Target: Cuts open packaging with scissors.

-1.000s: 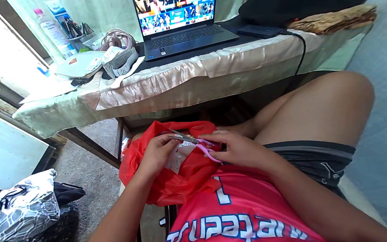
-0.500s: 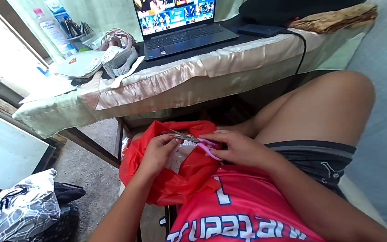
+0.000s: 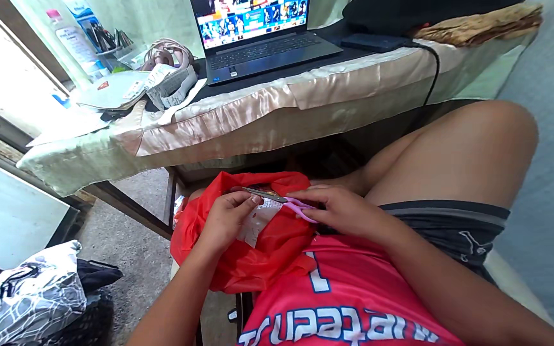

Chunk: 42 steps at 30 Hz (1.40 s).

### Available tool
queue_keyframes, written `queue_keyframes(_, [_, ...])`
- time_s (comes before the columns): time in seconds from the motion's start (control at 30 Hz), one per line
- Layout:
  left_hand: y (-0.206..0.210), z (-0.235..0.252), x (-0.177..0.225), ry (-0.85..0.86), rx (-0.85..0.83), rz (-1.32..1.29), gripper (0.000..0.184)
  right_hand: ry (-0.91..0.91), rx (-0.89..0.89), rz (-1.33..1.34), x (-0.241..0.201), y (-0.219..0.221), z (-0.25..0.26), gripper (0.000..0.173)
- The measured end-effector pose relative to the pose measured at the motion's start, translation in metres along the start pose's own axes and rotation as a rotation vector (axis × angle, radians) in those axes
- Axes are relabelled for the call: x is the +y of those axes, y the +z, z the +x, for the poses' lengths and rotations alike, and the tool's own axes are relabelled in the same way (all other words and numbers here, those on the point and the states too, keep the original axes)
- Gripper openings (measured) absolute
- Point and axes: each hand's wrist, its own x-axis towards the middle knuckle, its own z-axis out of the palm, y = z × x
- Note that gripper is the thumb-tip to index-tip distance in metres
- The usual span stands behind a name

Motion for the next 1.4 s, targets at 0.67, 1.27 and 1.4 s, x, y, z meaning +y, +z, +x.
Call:
queue_keyframes(0.67, [-0.0019,-0.0001,-0.0004,0.01,-0.009,0.049,0.019,0.005,-0.024,-0.016,-0.0018,-0.0023,-0.0003,0.038])
queue_keyframes(1.27, [-0.0027,0.003,-0.0006,-0.021,0.033,-0.099,0.015,0.041,-0.006,0.042,-0.0017,-0.0002,0.002,0.049])
queue_keyframes(1.4, [-0.0026,0.0037,-0.0014,-0.03,0.015,-0.113,0.017,0.03,0.005,0.062,-0.0006,0.0005,0.0012,0.049])
